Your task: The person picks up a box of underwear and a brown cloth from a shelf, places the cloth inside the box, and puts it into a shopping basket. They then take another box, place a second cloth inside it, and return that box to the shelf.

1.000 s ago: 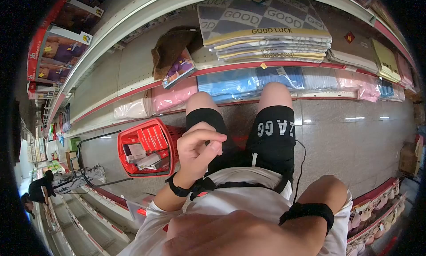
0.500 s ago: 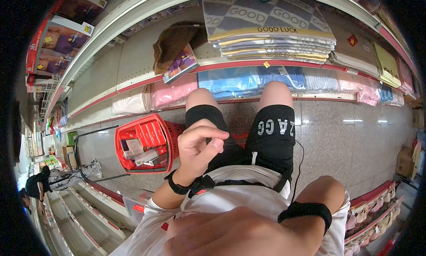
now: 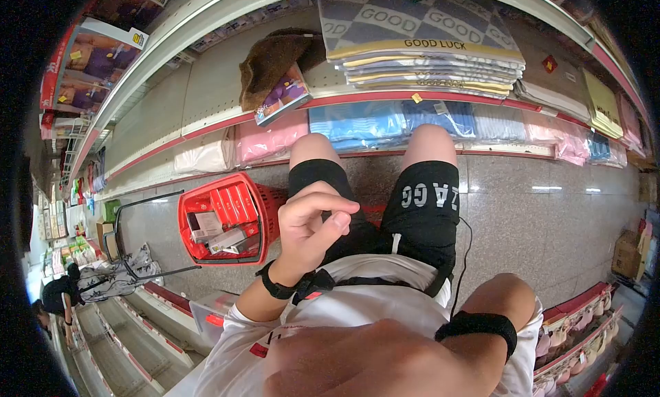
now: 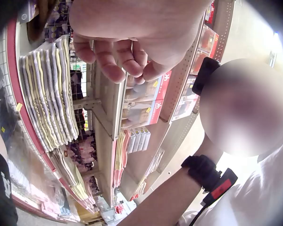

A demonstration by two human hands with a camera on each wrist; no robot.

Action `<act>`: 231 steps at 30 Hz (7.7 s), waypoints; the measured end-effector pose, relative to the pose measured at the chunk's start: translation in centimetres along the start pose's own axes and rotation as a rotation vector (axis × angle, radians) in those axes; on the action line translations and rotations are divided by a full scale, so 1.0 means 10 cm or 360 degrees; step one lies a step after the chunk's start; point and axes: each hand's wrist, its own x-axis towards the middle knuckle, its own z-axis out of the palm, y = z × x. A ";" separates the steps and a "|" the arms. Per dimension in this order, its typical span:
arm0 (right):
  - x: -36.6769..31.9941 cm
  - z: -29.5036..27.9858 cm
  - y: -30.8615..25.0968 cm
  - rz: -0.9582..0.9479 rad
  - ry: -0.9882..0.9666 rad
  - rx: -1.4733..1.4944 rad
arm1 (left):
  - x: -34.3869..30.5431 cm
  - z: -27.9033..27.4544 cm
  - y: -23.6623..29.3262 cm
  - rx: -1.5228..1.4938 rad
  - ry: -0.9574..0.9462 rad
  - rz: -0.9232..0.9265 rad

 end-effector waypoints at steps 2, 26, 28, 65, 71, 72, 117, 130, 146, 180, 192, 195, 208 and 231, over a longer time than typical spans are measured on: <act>-0.05 0.02 -0.02 0.0050 0.0132 -0.0029 | 0.00 0.00 0.00 0.0004 -0.0008 0.0012; 0.13 -1.14 -0.12 0.0551 0.0555 -0.0560 | -0.02 0.01 0.05 -0.0018 0.0127 -0.0207; 0.14 -1.12 -0.15 0.0570 0.0506 -0.0520 | -0.02 0.02 0.03 -0.0083 0.0144 -0.0212; 0.13 -0.94 -0.20 0.0163 0.0030 -0.1574 | 0.01 0.00 0.04 -0.0006 0.0104 -0.0033; 0.06 -0.75 -0.26 -0.0169 -0.0292 -0.1341 | -0.03 0.06 0.01 -0.0142 0.0264 -0.0190; 0.05 -0.68 -0.23 -0.0353 -0.0350 -0.1229 | -0.03 0.03 0.01 -0.0105 0.0170 -0.0143; 0.07 0.36 -0.06 -0.0364 0.1071 -0.1093 | -0.06 0.00 -0.10 -0.0245 0.0057 -0.0064; 0.16 -1.35 -0.28 0.0249 0.0693 -0.0438 | -0.06 -0.03 -0.08 -0.0240 0.0047 -0.0140; -0.01 -1.32 -0.32 0.0460 0.0832 -0.0689 | -0.01 -0.11 0.01 -0.0123 0.0185 -0.0284; -0.31 -1.17 -0.36 0.0570 0.0662 -0.1439 | -0.07 -0.36 0.38 0.0141 0.0437 0.0070; -0.08 -0.96 0.13 0.0503 -0.0104 -0.2120 | 0.00 -0.24 0.23 0.0238 0.0295 0.0296; -0.09 -1.03 0.12 0.0572 -0.0133 -0.2060 | -0.04 -0.27 0.27 0.0263 0.0202 0.0062; 0.16 -0.01 -0.61 0.0029 -0.0589 -0.2944 | 0.00 -0.53 0.16 0.0178 0.0299 -0.0237; 0.75 0.10 -0.47 -0.1140 -0.0618 -0.2501 | 0.49 -1.42 -0.85 0.0497 0.1144 -0.0518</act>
